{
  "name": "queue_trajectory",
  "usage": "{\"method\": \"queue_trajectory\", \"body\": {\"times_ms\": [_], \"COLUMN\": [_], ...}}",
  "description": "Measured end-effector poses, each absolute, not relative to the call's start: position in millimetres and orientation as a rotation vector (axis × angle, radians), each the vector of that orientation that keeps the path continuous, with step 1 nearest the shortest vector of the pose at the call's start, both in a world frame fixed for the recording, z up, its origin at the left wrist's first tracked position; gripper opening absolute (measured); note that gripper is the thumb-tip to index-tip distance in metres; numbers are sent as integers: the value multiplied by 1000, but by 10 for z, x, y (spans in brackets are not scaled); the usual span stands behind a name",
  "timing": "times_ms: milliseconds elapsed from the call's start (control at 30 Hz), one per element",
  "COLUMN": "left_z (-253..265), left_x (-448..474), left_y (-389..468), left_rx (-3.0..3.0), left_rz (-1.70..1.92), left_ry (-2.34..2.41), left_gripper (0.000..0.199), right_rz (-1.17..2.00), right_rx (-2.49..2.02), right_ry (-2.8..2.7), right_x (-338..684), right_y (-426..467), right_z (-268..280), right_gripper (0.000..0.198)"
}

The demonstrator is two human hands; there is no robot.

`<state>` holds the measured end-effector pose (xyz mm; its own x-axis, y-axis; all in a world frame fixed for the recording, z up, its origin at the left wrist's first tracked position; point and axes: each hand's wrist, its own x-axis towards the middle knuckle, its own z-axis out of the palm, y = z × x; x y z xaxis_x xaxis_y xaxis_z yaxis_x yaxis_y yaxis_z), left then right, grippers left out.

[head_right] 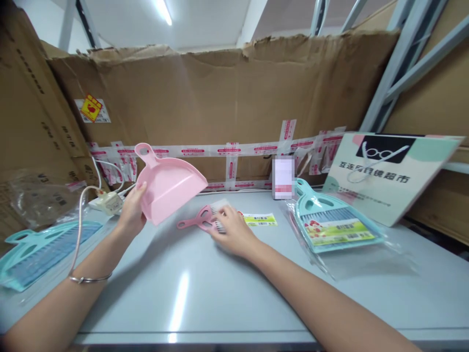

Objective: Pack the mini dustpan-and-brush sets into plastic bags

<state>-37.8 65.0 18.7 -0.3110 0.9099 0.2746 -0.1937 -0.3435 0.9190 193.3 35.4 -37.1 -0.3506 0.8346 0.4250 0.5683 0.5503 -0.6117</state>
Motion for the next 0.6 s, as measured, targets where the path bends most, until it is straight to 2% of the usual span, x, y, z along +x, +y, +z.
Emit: {"method": "queue_trajectory", "body": {"times_ms": [67, 167, 267, 400, 600], "left_z": [188, 168, 155, 128, 48], "left_x": [-392, -373, -370, -424, -384], "left_y": [649, 607, 583, 638, 667], "left_rx": [1132, 1140, 1110, 1137, 1320], "left_rz": [1770, 1616, 1471, 1486, 1540], "left_ry": [1042, 1055, 1106, 1236, 1245], "left_gripper": [36, 41, 39, 37, 47], "right_rz": [136, -80, -95, -60, -105], "right_rx": [-1186, -1249, -1295, -1207, -964], "right_ry": [-2399, -2574, -2581, -2595, -2156], "right_x": [1873, 1810, 1870, 2003, 2110], "right_y": [331, 339, 332, 248, 175], "right_z": [-391, -390, -340, -228, -62], "right_gripper": [28, 27, 18, 2, 23]}}
